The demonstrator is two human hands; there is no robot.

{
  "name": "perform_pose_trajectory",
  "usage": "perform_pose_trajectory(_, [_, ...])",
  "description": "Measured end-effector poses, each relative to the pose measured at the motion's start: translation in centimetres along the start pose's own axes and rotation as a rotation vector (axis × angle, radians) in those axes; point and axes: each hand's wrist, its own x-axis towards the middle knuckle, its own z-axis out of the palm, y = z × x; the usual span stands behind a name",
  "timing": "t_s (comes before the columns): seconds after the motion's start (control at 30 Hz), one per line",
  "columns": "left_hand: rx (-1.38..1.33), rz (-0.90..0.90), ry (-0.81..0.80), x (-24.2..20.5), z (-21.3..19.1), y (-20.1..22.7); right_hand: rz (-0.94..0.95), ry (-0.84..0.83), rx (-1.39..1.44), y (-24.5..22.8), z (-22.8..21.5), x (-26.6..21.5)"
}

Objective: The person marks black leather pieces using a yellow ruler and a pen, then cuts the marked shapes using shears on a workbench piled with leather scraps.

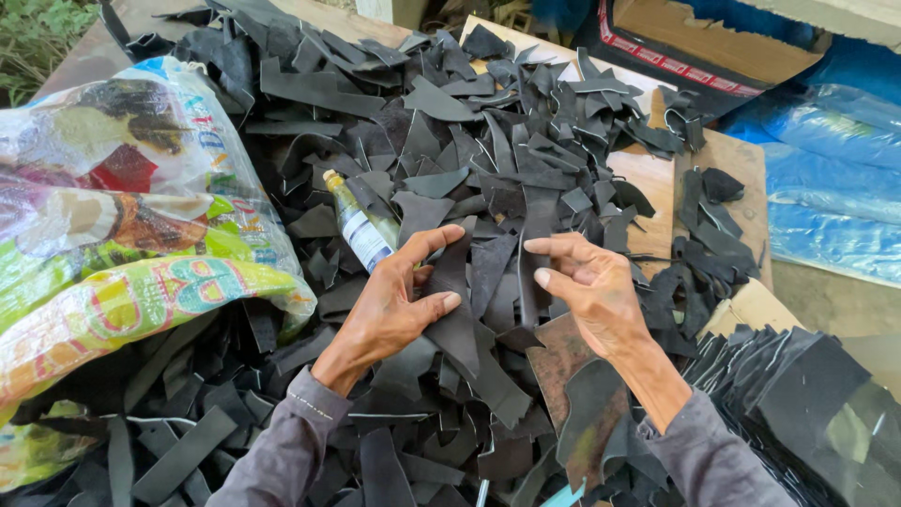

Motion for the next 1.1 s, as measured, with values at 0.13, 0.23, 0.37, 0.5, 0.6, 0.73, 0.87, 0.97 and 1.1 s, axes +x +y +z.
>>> perform_pose_trajectory(0.13, [-0.031, -0.026, -0.028, -0.1, 0.7, 0.4, 0.005, -0.015, -0.149, -0.3, 0.9, -1.6])
perform_pose_trajectory(0.23, [0.053, -0.005, -0.051, -0.5, 1.5, 0.6, -0.022, -0.126, -0.082, -0.9, 1.7, -2.7])
perform_pose_trajectory(0.37, [-0.073, -0.042, -0.066, -0.9, 2.4, 1.0, 0.064, -0.131, -0.033, -1.7, 2.6, -3.6])
perform_pose_trajectory(0.5, [-0.099, -0.045, -0.034, -1.5, 3.5, 1.4, 0.113, -0.145, -0.027, -2.5, 3.1, -4.4])
perform_pose_trajectory(0.6, [-0.174, -0.102, -0.012, -1.8, 4.1, 1.4, 0.099, -0.174, -0.045, -3.1, 3.2, -4.8])
perform_pose_trajectory(0.73, [-0.326, -0.117, -0.015, -2.7, 4.8, 1.1, 0.085, -0.216, -0.033, -3.8, 3.3, -5.3])
perform_pose_trajectory(0.87, [-0.421, -0.092, 0.006, -3.3, 5.5, 0.8, 0.081, -0.261, -0.047, -4.5, 3.2, -5.6])
perform_pose_trajectory(0.97, [-0.425, -0.056, 0.021, -3.6, 5.9, 0.7, 0.096, -0.272, -0.084, -5.0, 3.0, -5.6])
perform_pose_trajectory(1.1, [-0.414, -0.053, 0.022, -3.9, 6.2, 1.2, 0.035, -0.279, -0.18, -5.8, 2.7, -5.2])
